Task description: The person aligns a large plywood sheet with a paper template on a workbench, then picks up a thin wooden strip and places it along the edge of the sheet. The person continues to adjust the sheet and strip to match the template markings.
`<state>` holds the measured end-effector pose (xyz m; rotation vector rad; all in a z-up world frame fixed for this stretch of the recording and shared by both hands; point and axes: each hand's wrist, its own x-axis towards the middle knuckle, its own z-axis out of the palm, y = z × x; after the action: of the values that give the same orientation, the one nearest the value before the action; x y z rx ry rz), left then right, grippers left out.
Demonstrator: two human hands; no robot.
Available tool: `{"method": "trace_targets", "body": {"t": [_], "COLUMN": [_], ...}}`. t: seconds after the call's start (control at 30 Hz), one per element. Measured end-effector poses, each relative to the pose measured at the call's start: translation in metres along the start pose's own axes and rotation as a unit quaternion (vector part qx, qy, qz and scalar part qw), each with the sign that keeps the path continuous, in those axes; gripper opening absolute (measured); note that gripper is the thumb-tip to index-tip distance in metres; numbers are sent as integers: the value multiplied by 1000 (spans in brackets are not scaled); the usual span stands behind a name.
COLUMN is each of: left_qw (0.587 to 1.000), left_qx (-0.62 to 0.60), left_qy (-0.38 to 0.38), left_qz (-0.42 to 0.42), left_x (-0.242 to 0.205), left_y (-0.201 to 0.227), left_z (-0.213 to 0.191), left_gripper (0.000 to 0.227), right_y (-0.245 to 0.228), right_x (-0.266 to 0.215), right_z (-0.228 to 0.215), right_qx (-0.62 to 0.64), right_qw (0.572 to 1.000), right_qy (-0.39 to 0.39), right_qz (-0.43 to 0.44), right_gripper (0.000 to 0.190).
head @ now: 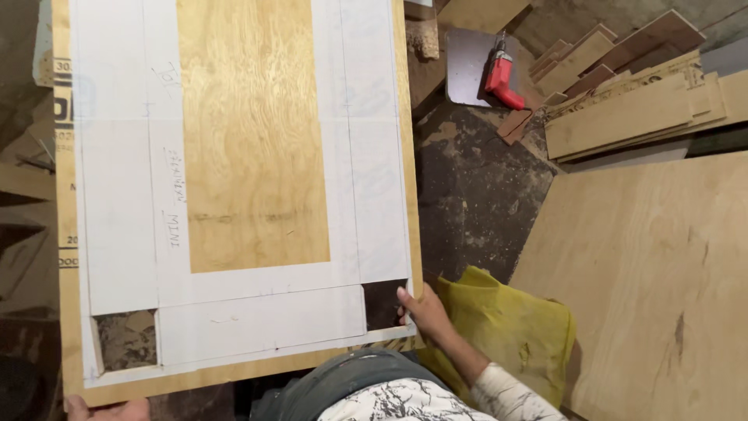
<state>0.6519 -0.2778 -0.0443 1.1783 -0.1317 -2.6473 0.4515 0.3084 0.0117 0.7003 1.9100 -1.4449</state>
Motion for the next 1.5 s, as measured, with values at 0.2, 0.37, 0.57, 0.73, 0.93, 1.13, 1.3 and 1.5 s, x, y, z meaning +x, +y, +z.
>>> {"method": "trace_targets", "body": {"t": [0.2,0.37,0.57,0.73,0.93,1.13,1.3,1.5], "left_qw": [994,905,911,912,918,894,893,883], "left_qx": [59,352,299,288,261,343,343,353], "left_qy": [86,231,281,272,255,264,261,269], "left_qz": [-41,56,-35,-103,-158,-115,-128,-150], "left_x": [19,9,21,35,29,18,31,33], "left_y": [7,2,15,26,19,3,11,17], "left_z": [-12,12,17,6,9,25,33,30], "left_gripper": [68,61,61,63,65,64,64,63], "right_y": [-20,-22,-15,-17,-20,-21,-23,-19], "right_x": [-24,-29,-29,-29,-35,-35,-30,-32], "right_z": [25,36,39,40,38,38,39,37], "right_qx": [0,24,37,48,31,64,26,39], "right_qw": [998,997,997,996,996,996,999,997], "right_qy": [61,73,55,62,68,54,35,50], "right_qz": [-24,-18,-29,-30,-42,-28,-31,-48], "right_gripper": [40,41,41,41,39,36,37,37]}}
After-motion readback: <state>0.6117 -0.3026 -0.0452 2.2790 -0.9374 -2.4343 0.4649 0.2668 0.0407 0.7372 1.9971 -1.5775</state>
